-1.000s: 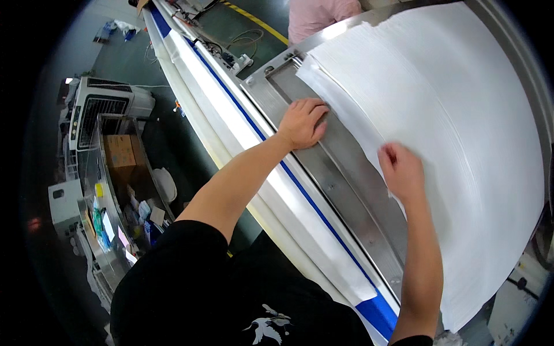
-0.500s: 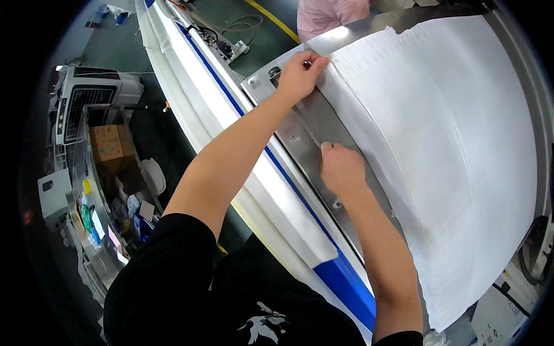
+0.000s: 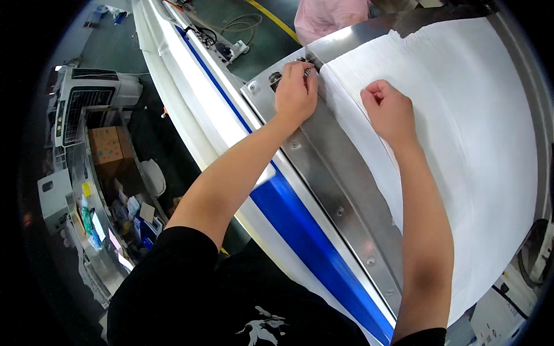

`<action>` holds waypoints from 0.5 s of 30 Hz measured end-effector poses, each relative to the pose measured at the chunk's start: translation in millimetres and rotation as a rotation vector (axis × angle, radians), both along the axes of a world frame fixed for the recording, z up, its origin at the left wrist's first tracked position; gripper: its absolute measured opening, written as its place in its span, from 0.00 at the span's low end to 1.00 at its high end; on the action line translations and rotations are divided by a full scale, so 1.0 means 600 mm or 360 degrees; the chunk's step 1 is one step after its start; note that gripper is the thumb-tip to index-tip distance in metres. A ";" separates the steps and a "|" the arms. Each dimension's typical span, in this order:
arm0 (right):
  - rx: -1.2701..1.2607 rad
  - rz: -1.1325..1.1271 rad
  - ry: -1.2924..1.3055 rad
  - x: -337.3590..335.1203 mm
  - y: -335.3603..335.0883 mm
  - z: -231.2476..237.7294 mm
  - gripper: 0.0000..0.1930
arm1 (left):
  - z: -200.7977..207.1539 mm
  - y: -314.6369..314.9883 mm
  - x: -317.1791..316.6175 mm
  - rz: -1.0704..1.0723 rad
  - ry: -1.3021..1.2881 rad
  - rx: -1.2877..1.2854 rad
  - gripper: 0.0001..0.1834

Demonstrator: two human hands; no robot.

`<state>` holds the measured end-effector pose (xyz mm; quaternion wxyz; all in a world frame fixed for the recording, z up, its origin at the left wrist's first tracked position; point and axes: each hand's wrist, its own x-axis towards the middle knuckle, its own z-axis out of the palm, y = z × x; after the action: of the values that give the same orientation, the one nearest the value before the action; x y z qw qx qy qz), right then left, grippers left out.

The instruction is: The person repeatedly folds a large white sheet of material on a metal table. They align the edges, fold the sheet in half, and then unfold it to repeat the process. The person also gathers the folded material into a bundle.

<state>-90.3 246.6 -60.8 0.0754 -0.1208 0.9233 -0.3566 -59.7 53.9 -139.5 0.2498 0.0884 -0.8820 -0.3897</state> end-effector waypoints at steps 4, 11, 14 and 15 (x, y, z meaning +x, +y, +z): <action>-0.0020 -0.0052 -0.0067 -0.027 -0.002 -0.019 0.10 | -0.006 0.000 0.001 0.0015 0.0025 -0.0032 0.09; 0.0163 -0.0165 0.0064 -0.029 0.000 -0.032 0.10 | 0.008 0.002 0.001 -0.0012 0.0199 -0.0269 0.14; 0.0189 -0.0178 0.0159 -0.027 0.004 -0.040 0.09 | 0.033 0.010 0.001 -0.0275 0.0289 -0.0521 0.20; 0.0181 -0.0173 0.0186 -0.029 0.006 -0.044 0.09 | 0.039 0.011 0.001 -0.0398 0.0298 -0.0601 0.22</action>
<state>-107.6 250.5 -87.4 0.0088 -0.0867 0.9501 -0.2995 -59.2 60.2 -116.2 0.2922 -0.1061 -0.9163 -0.2525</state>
